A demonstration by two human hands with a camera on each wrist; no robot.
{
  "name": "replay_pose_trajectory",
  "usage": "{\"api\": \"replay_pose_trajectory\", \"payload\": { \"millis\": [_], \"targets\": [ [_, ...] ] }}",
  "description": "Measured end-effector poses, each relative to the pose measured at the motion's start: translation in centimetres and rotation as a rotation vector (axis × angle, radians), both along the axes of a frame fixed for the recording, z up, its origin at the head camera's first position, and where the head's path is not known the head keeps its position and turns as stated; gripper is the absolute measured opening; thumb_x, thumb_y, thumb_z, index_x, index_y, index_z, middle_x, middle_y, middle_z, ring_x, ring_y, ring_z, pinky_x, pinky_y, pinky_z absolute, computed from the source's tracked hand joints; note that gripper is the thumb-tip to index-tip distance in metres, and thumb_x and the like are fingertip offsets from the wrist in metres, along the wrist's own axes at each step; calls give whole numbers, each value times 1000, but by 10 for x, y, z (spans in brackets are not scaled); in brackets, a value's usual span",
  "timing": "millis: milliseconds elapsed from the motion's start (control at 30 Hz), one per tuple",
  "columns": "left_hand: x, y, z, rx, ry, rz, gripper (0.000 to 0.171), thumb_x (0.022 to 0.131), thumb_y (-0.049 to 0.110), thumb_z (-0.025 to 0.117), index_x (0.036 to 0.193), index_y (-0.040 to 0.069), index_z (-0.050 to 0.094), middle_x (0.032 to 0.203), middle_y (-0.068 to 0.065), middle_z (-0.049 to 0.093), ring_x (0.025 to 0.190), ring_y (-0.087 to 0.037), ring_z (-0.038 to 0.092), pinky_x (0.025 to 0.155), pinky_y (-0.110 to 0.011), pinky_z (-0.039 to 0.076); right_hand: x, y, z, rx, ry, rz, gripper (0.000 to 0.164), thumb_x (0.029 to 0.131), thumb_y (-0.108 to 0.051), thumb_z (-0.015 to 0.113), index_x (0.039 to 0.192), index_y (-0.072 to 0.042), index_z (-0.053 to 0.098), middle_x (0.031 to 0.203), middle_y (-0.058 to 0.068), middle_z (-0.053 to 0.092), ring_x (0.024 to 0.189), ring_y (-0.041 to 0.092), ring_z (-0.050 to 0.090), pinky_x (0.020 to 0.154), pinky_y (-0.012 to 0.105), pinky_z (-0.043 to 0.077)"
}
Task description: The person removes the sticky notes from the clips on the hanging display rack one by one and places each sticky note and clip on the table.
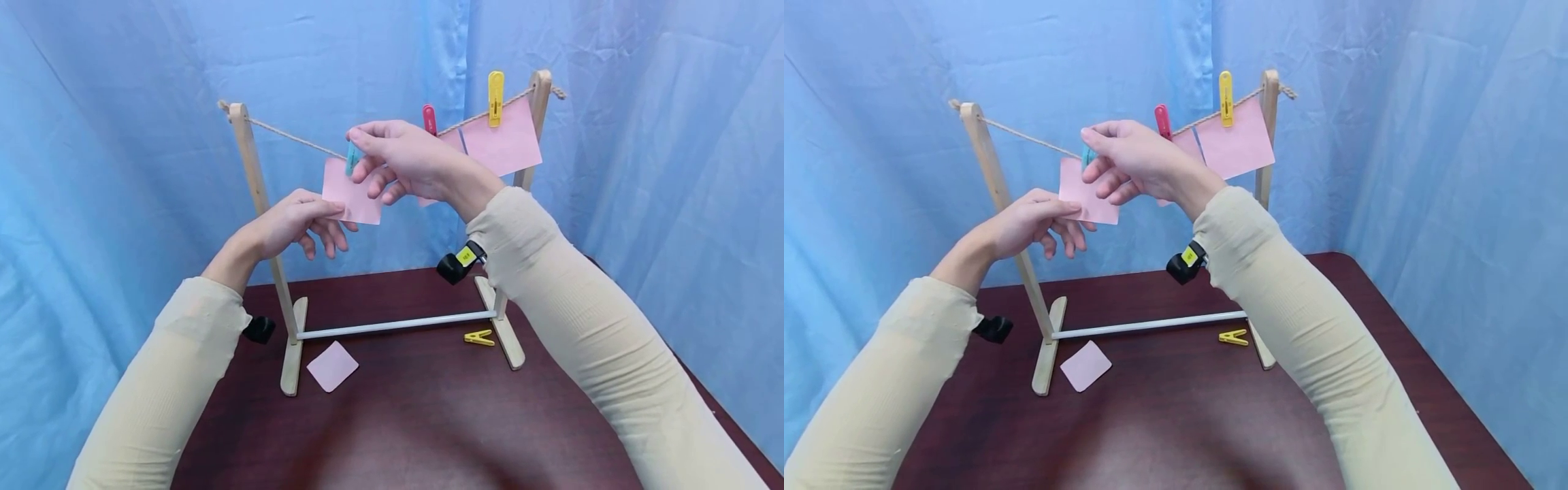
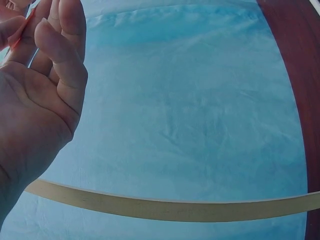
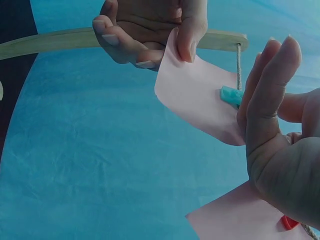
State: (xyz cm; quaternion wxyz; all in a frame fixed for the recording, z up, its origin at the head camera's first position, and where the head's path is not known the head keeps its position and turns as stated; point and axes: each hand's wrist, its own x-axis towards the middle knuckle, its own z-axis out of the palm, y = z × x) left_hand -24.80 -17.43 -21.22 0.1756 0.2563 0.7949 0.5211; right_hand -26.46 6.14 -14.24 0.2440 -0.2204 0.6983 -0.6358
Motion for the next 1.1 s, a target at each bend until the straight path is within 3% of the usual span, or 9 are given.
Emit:
{"api": "replay_pose_trajectory", "payload": {
  "millis": [1100],
  "targets": [
    [-1, 2, 1, -18, 8, 17, 43, 104, 38, 50, 103, 4, 75, 86, -12, 74, 73, -25, 69, 55, -35, 52, 3, 1, -3, 68, 66, -7, 51, 109, -34, 44, 155, -15, 33, 94, 11, 61, 58, 18, 61, 54, 31, 56]
  ]
}}
